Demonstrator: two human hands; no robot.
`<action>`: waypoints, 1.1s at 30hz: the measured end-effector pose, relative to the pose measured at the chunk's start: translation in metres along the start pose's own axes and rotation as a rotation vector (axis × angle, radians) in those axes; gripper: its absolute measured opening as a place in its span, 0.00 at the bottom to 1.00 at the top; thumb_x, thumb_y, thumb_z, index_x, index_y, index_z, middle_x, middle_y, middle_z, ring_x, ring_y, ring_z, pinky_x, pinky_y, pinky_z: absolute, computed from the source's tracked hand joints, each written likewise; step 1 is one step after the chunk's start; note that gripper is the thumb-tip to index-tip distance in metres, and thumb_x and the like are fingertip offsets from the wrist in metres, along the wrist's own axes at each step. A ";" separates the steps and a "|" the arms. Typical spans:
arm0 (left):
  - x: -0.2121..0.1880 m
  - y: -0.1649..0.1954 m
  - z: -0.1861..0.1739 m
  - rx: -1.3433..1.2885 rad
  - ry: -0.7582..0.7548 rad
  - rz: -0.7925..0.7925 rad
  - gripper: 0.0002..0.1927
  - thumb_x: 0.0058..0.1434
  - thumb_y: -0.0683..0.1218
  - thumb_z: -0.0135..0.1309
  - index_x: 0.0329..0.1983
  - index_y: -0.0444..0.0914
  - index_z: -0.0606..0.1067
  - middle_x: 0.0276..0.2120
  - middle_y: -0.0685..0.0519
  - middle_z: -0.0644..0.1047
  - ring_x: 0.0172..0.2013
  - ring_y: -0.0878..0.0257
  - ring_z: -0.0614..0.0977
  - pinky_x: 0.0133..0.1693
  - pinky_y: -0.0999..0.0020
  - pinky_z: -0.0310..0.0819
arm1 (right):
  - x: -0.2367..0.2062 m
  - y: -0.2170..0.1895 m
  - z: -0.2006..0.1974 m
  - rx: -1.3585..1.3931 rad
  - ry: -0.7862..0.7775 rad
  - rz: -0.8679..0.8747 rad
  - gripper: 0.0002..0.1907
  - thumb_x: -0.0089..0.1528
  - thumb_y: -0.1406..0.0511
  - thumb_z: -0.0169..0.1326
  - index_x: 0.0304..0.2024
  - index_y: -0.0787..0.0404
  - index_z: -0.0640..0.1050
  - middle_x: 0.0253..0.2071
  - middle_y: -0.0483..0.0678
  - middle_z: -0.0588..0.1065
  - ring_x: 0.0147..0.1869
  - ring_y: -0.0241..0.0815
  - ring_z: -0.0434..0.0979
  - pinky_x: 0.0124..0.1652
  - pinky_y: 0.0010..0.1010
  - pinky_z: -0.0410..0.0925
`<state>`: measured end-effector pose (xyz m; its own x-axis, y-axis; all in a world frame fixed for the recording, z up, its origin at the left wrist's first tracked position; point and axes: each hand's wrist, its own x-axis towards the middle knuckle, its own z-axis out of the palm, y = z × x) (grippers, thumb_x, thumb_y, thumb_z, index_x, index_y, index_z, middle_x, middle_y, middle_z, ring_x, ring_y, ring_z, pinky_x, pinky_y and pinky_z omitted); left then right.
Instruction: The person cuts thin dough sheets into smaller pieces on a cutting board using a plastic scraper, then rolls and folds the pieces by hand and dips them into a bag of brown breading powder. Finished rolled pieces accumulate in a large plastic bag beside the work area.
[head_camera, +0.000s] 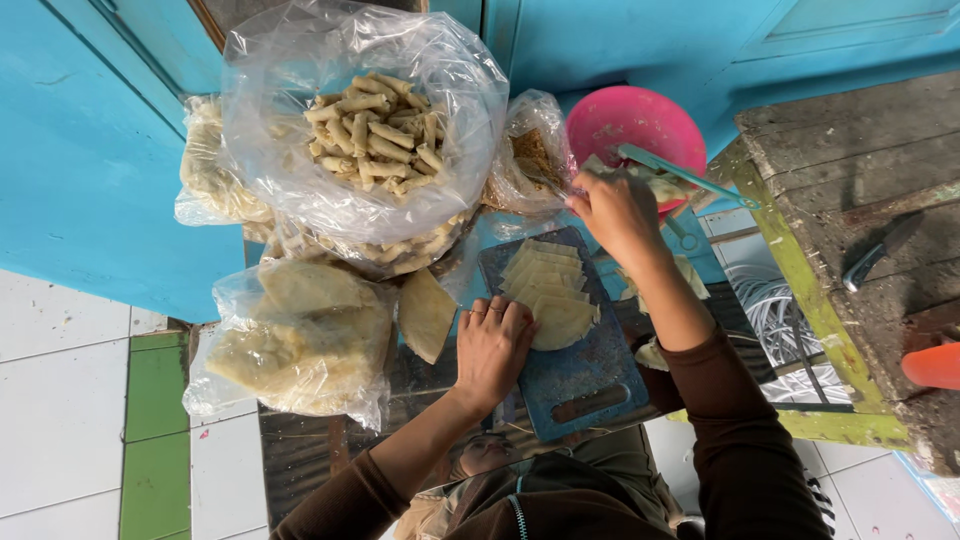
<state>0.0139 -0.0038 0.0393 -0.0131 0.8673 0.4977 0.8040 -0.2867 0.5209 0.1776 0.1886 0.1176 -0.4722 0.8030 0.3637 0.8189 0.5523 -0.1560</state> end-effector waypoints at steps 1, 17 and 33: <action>0.000 -0.001 0.001 -0.011 0.000 0.009 0.07 0.62 0.49 0.60 0.38 0.44 0.74 0.36 0.54 0.76 0.41 0.53 0.75 0.42 0.57 0.64 | -0.003 0.001 0.004 -0.054 -0.018 0.014 0.14 0.61 0.57 0.65 0.44 0.56 0.82 0.30 0.53 0.80 0.38 0.56 0.81 0.37 0.45 0.71; 0.005 -0.002 0.003 -0.078 -0.114 -0.007 0.11 0.65 0.48 0.58 0.46 0.40 0.72 0.32 0.53 0.78 0.40 0.53 0.80 0.44 0.57 0.69 | 0.002 0.001 0.016 0.517 0.046 0.069 0.10 0.62 0.67 0.60 0.44 0.64 0.83 0.35 0.53 0.82 0.35 0.46 0.84 0.36 0.33 0.74; 0.008 0.024 0.001 0.055 0.029 -0.087 0.17 0.63 0.50 0.58 0.49 0.38 0.69 0.39 0.46 0.80 0.40 0.48 0.81 0.43 0.57 0.71 | 0.016 0.000 -0.006 1.197 -0.190 0.383 0.08 0.62 0.68 0.61 0.39 0.70 0.84 0.23 0.44 0.75 0.19 0.30 0.72 0.21 0.23 0.65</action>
<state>0.0334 -0.0032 0.0551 -0.1006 0.8756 0.4725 0.8305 -0.1876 0.5245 0.1721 0.2000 0.1288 -0.3916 0.9201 -0.0092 0.1547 0.0559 -0.9864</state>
